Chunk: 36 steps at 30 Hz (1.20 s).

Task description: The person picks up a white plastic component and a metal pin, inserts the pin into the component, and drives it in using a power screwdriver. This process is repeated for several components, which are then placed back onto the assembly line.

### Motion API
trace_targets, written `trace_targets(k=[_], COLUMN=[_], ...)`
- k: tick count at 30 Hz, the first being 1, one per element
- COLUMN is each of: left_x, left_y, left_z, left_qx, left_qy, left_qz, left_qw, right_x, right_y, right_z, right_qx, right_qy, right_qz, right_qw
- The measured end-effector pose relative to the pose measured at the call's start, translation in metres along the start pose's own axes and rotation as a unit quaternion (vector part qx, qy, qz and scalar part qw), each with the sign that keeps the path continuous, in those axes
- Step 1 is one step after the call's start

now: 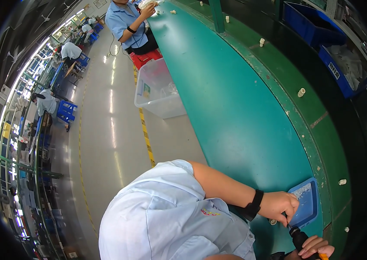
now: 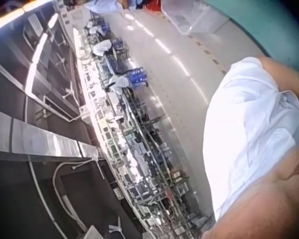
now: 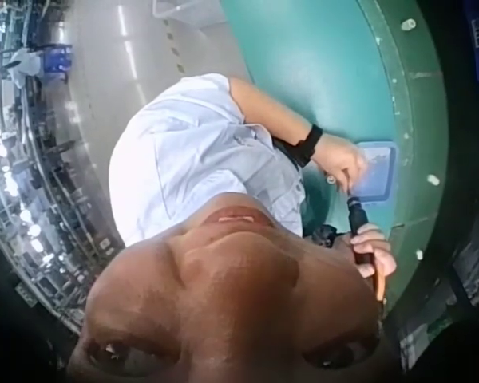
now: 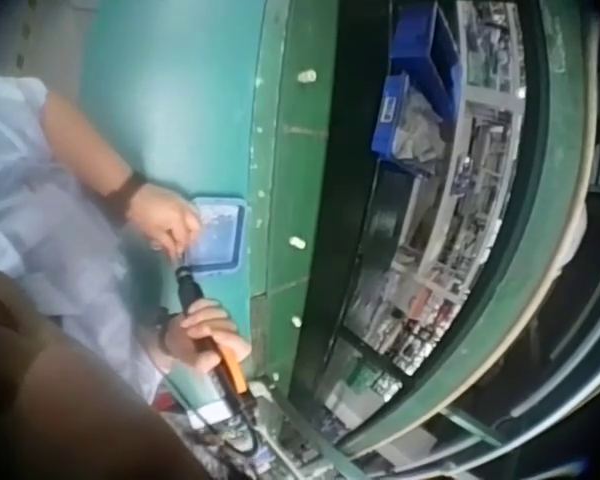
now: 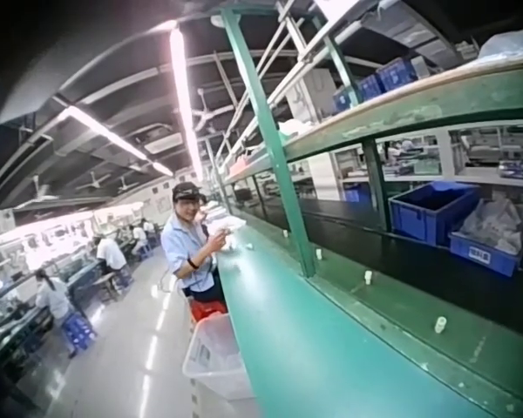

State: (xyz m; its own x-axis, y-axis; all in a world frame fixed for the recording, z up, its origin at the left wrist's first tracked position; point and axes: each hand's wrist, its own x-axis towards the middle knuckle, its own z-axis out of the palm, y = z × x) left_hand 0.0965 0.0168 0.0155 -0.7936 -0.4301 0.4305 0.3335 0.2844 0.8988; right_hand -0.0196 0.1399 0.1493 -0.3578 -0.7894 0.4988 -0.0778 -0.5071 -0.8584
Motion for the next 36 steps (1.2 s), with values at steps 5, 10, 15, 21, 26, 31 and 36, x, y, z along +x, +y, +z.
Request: trace_targets(k=[5,10,15,21,26,31,36], left_x=[-0.002,-0.004,-0.023,-0.039,-0.042,-0.040,-0.036], left_y=[0.005,0.026,0.043,0.033,0.030,0.026,0.026], left_z=[-0.001,-0.005,-0.006,0.006,0.010,0.014,0.010], left_qx=[0.021,0.066,0.123,0.154,0.147,0.158,0.112], left_qy=[-0.011,0.050,0.007,-0.149,-0.148,-0.117,-0.129], left_qz=[0.016,0.052,0.034,-0.032,-0.021,-0.043,-0.079], left_qw=[1.000,0.995,0.992,0.976,0.978,0.980,0.982], right_x=[-0.003,0.000,0.001,0.003,0.004,0.005,0.006], right_y=[0.002,-0.010,-0.010,-0.014,-0.015,-0.016,-0.014], right_z=[-0.002,0.003,-0.005,-0.002,-0.002,-0.002,-0.002], right_qx=[0.037,0.000,0.011,-0.007,-0.012,-0.018,-0.021], right_qy=[-0.011,-0.002,0.015,0.069,0.061,0.066,0.079], right_qz=[-0.004,0.005,-0.025,-0.056,-0.067,-0.075,-0.084], right_qw=[0.999,1.000,1.000,0.996,0.996,0.995,0.993])
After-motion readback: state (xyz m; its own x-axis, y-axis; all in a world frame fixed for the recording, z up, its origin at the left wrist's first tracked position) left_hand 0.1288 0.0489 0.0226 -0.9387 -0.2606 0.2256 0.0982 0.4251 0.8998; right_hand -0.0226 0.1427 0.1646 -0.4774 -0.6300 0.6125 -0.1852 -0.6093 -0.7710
